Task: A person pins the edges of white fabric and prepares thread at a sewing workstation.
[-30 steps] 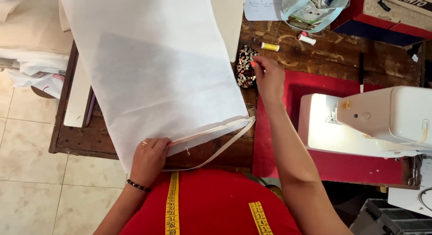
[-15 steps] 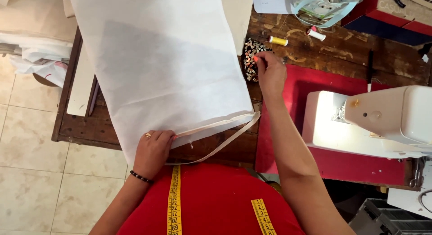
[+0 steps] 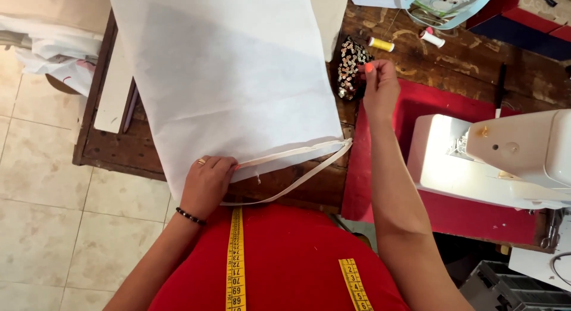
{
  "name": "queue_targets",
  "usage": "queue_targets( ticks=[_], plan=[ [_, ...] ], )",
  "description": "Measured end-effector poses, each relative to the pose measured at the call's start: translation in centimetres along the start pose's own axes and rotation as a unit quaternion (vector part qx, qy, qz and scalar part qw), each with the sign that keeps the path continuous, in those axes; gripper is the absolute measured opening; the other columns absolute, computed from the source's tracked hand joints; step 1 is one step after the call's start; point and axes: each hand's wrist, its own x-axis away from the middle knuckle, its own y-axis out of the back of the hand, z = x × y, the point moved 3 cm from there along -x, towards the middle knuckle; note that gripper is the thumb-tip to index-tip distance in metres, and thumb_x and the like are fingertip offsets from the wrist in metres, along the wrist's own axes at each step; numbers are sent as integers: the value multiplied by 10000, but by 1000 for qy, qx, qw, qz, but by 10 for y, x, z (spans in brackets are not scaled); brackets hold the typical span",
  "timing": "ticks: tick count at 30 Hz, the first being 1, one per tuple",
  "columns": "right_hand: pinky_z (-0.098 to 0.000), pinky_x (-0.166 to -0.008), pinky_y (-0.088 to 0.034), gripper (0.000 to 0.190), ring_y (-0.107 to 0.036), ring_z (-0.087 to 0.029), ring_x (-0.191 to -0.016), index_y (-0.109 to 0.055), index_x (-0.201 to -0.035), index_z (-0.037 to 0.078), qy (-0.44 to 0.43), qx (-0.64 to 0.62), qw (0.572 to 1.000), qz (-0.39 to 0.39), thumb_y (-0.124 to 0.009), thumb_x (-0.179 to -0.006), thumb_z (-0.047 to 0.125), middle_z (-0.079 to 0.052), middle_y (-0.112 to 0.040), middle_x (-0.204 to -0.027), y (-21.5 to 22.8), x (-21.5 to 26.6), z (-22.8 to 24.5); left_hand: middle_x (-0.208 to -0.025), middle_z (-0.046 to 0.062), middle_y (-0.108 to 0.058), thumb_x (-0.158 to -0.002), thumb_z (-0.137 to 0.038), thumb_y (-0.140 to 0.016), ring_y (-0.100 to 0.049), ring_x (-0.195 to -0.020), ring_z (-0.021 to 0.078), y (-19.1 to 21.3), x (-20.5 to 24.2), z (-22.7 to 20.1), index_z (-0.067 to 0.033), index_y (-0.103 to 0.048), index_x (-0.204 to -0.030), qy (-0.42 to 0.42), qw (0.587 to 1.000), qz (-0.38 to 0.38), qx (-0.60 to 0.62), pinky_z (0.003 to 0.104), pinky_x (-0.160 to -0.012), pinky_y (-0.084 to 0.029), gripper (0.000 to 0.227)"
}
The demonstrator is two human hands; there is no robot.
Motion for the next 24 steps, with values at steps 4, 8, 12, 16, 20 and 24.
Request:
queue_targets(
  ticks=[4, 8, 12, 16, 20, 24],
  plan=[
    [-333, -775, -617, 102, -760, -178, -802, -583, -1004, 138, -5, -30, 999, -11, -532, -1089, 161, -44, -795, -913, 1, -2, 3, -808, 35, -690, -981, -190, -699, -709, -810, 250, 7, -8, -4, -156, -727, -1011, 3, 1000, 1, 17, 339, -777, -552, 53],
    [-295, -645, -610, 60, -788, -162, -783, -482, -1080, 152, -4, 14, 1000, 5, -427, -1105, 148, -37, -796, -974, 5, 2, 25, -780, 56, -685, -1002, -170, -659, -648, -727, 287, 12, -7, -4, -115, -708, -944, 12, 998, 4, 62, 399, -708, -520, 94],
    [-265, -677, -646, 159, -757, -183, -900, -536, -1093, 29, 86, -41, 995, -18, -542, -1153, 176, -117, -690, -1004, 29, 33, 97, -794, 67, -697, -1036, -157, -599, -604, -693, 307, 14, -11, -2, -85, -694, -905, 17, 992, 18, 125, 432, -668, -488, 178],
    [-323, -695, -593, 147, -665, -184, -695, -618, -1001, 74, -15, -101, 990, 100, -646, -1132, 135, -108, -683, -811, 5, 112, 121, -792, 102, -683, -951, -159, -718, -705, -781, 330, 10, -7, 4, -119, -724, -999, 28, 993, -4, 112, 416, -740, -561, 64],
    [-256, -724, -641, 107, -748, -145, -811, -644, -981, 64, -221, -310, 890, 251, -692, -1003, 158, -119, -761, -917, -53, 184, 94, -799, 95, -705, -952, -145, -714, -714, -789, 320, 17, -13, 6, -109, -740, -988, 46, 987, 23, 151, 403, -759, -560, 57],
    [-235, -717, -660, 130, -783, -172, -884, -651, -1013, 24, -344, -381, 820, 253, -701, -985, 140, -147, -771, -1011, -78, 217, 72, -799, 89, -705, -964, -165, -700, -712, -805, 316, 15, -15, 10, -121, -739, -991, 30, 984, 43, 172, 401, -765, -563, 65]
  ],
)
